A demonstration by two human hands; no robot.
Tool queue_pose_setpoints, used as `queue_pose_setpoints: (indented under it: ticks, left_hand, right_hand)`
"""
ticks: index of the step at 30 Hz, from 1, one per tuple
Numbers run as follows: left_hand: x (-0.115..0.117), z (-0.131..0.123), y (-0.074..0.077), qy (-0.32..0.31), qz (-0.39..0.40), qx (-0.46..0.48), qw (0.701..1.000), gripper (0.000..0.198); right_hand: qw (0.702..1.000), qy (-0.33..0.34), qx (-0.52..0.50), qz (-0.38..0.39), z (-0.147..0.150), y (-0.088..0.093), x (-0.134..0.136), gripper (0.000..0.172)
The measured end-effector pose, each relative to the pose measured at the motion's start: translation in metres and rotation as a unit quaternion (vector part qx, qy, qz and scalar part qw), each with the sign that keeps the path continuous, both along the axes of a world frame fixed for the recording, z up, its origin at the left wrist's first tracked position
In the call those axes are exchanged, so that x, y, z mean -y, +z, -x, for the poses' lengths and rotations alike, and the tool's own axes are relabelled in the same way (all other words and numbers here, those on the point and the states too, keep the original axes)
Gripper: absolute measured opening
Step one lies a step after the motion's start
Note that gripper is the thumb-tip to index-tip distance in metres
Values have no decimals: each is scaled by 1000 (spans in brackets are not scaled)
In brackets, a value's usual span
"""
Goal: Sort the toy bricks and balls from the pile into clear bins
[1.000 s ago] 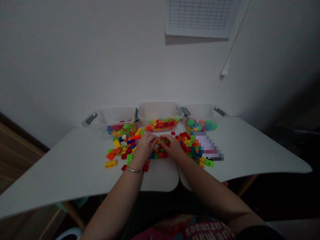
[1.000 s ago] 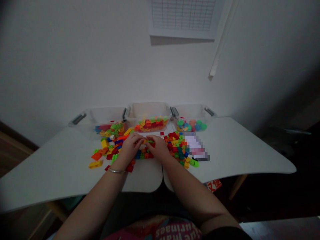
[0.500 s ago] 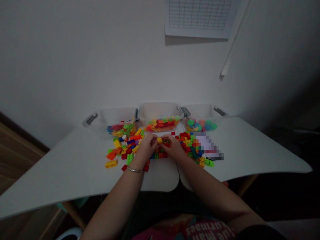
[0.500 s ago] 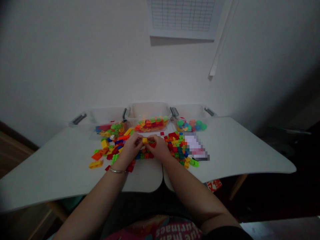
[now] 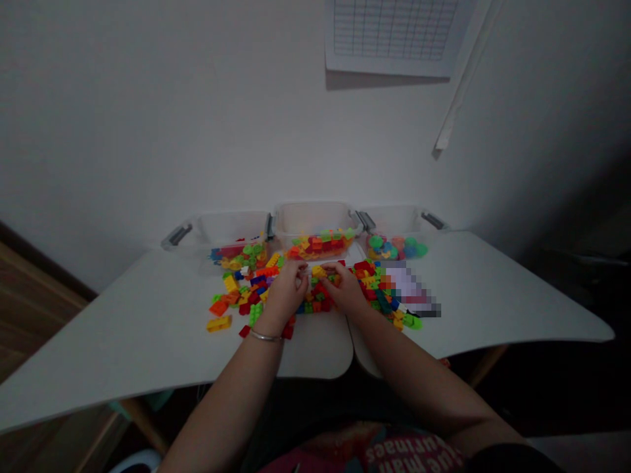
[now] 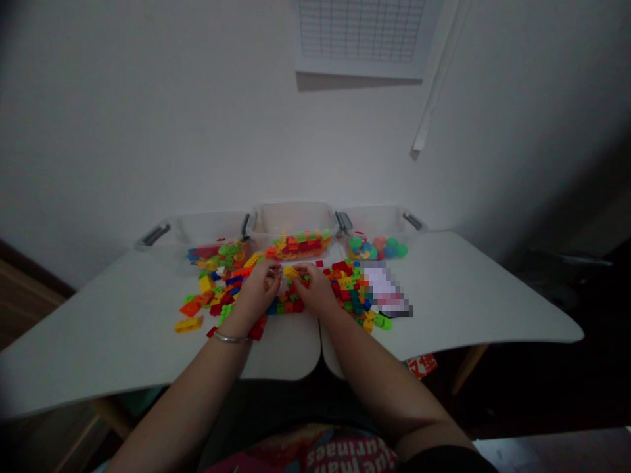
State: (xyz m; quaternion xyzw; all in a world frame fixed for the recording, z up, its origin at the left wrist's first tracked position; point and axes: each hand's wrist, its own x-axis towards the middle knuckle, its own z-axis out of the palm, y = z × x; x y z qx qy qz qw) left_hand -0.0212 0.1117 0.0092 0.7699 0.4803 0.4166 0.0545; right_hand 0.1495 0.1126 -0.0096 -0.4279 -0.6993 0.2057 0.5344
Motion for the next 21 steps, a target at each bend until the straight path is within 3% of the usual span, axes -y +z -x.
queue_pose_setpoints:
  ticks: [10,16,21]
  left_hand:
    - [6,-1,6,-58,27,-218,974,21]
    - [5,0,1,-70,32,-236,969,23]
    - [3,2,-1,-77,34,-229,970,21]
  right_hand:
    - [980,-140,2,-140,-34,54,-27,25]
    - [974,-179,65,-125,-50,80,-57,31]
    - [960,-185,177,-116,-49,84,-69,27]
